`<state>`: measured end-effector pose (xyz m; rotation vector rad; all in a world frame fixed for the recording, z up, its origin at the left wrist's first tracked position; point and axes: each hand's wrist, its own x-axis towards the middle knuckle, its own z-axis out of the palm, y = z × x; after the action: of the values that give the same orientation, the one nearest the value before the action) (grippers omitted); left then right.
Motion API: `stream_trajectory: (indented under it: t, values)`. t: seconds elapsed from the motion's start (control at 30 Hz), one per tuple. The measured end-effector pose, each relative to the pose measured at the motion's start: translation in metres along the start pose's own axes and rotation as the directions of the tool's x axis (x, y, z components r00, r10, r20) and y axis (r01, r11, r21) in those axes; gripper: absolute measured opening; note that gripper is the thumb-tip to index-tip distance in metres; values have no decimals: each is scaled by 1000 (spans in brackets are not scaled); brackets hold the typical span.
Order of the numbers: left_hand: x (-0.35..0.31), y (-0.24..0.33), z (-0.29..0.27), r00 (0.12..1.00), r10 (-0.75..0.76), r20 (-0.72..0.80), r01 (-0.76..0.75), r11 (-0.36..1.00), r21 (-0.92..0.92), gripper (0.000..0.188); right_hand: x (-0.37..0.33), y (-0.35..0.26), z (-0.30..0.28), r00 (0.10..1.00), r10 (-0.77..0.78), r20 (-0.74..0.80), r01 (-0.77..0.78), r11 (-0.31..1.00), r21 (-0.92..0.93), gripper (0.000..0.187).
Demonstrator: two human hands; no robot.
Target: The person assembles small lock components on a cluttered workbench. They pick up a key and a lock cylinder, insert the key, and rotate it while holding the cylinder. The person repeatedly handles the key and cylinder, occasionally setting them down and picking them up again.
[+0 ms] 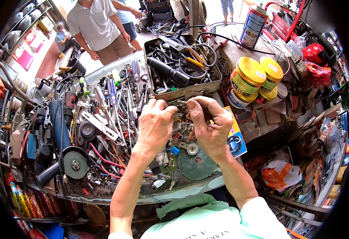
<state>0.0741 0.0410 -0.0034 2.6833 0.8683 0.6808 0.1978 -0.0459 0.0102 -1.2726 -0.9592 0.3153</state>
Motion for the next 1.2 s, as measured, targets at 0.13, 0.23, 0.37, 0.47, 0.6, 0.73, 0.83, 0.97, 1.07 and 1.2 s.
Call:
stream_trajectory:
  t: [0.13,0.23,0.37,0.47,0.6,0.73,0.83,0.97,1.07,1.2]
  values:
    - [8,-1,11,997,74,35,-76,996,50,17,2,3,1,998,-68,-10,68,998,-18,9]
    - [9,1,16,997,59,45,-62,996,67,17,3,6,-1,995,-95,-18,95,995,-40,9]
    - [-1,4,4,998,18,55,-27,985,173,17,5,5,-1,997,-74,-21,73,996,-54,10]
    - [-8,3,-5,998,-44,39,34,972,233,17,5,4,-2,998,-48,-46,46,998,-38,10]
    - [-18,7,-5,991,-99,-95,115,976,184,20,5,1,-1,999,18,-51,-17,1000,6,11]
    - [-21,20,-4,992,126,7,-125,986,-109,17,6,-1,-2,998,27,-62,-22,997,70,11]
    - [-24,25,-2,989,142,35,-143,989,34,15,5,-2,-3,998,20,-63,-16,998,56,11]
    - [-21,23,-13,1000,-3,15,-1,968,250,13,8,-5,-8,995,56,-88,-48,995,86,12]
    - [-22,33,-14,1000,14,-25,-13,1000,27,13,11,-5,-10,991,59,-118,-44,991,126,16]
    - [-18,53,2,992,122,15,-120,988,-102,17,12,-1,-10,990,12,-143,11,987,160,18]
